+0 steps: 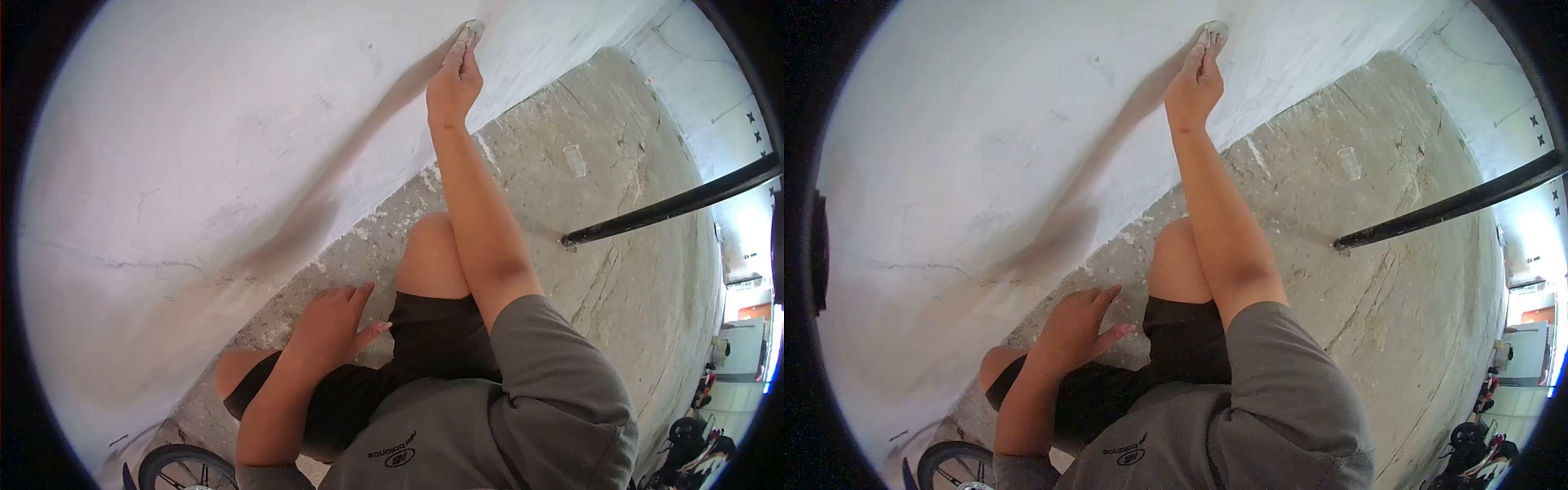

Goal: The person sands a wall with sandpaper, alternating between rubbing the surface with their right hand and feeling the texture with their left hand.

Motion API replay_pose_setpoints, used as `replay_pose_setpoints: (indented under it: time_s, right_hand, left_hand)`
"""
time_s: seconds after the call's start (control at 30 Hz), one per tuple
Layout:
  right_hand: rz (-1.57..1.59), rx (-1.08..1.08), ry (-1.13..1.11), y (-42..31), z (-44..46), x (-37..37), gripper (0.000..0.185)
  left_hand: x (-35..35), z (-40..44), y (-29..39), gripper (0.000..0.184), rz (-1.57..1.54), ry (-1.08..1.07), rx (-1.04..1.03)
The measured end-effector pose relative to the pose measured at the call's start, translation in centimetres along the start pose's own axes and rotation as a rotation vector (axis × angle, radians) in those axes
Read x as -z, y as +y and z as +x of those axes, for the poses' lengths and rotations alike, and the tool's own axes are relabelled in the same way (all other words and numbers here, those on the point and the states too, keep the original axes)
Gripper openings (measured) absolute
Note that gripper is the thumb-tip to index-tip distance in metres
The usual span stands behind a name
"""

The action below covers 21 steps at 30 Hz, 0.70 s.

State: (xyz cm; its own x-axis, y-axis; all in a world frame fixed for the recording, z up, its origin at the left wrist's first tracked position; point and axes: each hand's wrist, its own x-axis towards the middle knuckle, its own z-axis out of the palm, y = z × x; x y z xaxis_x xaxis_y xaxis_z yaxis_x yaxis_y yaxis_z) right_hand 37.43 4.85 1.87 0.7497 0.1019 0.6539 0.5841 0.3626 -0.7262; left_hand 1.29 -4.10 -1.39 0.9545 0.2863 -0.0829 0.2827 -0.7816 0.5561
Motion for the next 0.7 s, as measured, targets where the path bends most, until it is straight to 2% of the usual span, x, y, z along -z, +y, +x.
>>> replay_pose_setpoints:
  time_s: [0.4,0.7]
  right_hand:
    - [0.0,-0.076,0.033,1.2,0.8,-0.4,0.045]
    - [-0.001,-0.011,-0.026,0.1,0.6,0.3,0.046]
  left_hand:
    - [0.4,1.3,-0.9,0.064,0.003,-0.018,-0.015]
    - [0.7,1.0,-0.1,0.063,0.022,-0.044,0.015]
